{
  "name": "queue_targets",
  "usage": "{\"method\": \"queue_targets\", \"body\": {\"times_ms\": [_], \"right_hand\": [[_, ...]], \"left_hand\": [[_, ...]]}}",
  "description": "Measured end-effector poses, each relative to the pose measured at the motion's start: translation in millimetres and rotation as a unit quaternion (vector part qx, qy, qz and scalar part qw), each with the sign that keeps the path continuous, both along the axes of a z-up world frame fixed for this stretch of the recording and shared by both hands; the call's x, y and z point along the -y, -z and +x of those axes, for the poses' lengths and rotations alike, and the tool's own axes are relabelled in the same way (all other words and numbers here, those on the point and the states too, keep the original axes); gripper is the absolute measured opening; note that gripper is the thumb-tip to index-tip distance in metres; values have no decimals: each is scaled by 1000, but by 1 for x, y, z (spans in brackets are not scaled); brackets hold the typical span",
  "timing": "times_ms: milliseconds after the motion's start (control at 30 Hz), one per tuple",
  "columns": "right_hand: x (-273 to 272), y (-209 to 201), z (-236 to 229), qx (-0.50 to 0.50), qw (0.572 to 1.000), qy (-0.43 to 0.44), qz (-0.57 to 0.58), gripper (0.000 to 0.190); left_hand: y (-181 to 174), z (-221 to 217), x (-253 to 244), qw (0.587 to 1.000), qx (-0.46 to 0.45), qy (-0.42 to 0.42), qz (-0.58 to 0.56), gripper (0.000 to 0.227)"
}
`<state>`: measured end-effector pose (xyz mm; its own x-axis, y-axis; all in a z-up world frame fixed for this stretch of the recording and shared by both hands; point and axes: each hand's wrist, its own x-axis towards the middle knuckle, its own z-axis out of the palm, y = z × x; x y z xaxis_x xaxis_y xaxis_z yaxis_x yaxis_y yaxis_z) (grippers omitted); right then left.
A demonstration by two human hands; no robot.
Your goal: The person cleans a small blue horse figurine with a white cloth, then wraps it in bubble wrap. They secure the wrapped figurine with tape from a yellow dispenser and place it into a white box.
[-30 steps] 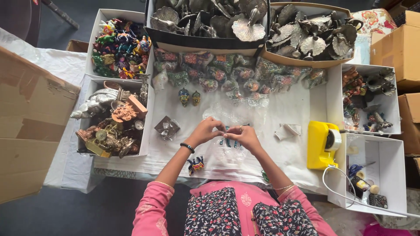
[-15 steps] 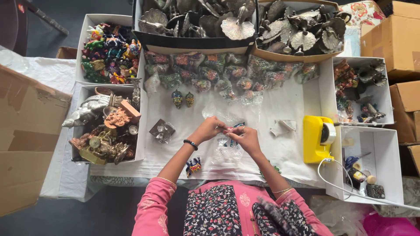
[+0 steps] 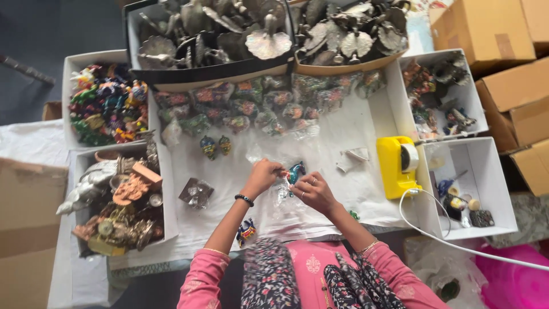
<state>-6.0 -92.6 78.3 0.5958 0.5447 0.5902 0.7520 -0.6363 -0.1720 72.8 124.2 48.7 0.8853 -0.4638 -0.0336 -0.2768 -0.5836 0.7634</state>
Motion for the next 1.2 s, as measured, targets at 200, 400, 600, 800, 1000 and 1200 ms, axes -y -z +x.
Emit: {"method": "queue_targets", "body": {"times_ms": [200, 400, 600, 800, 1000, 1200], "right_hand": [[17, 1, -11, 16, 999, -23, -16, 20], [28, -18, -29, 28, 999, -42, -2, 17], [38, -25, -40, -117, 973, 90, 179, 12], [2, -20, -14, -336, 864, 156, 342, 18], [-45, 12, 37, -676, 546, 190, 456, 24], [-56, 71, 58, -772, 445, 72, 449, 20]], "left_hand": [[-4, 1, 9, 1000, -11, 5, -4, 11], [84, 29, -27, 993, 29, -90, -76, 22], [40, 17, -29, 987, -84, -71, -118, 13], [19, -11, -5, 993, 10, -47, -111, 12], [7, -35, -10, 985, 88, -118, -95, 14], [-18, -66, -20, 963, 162, -202, -68, 17]]}}
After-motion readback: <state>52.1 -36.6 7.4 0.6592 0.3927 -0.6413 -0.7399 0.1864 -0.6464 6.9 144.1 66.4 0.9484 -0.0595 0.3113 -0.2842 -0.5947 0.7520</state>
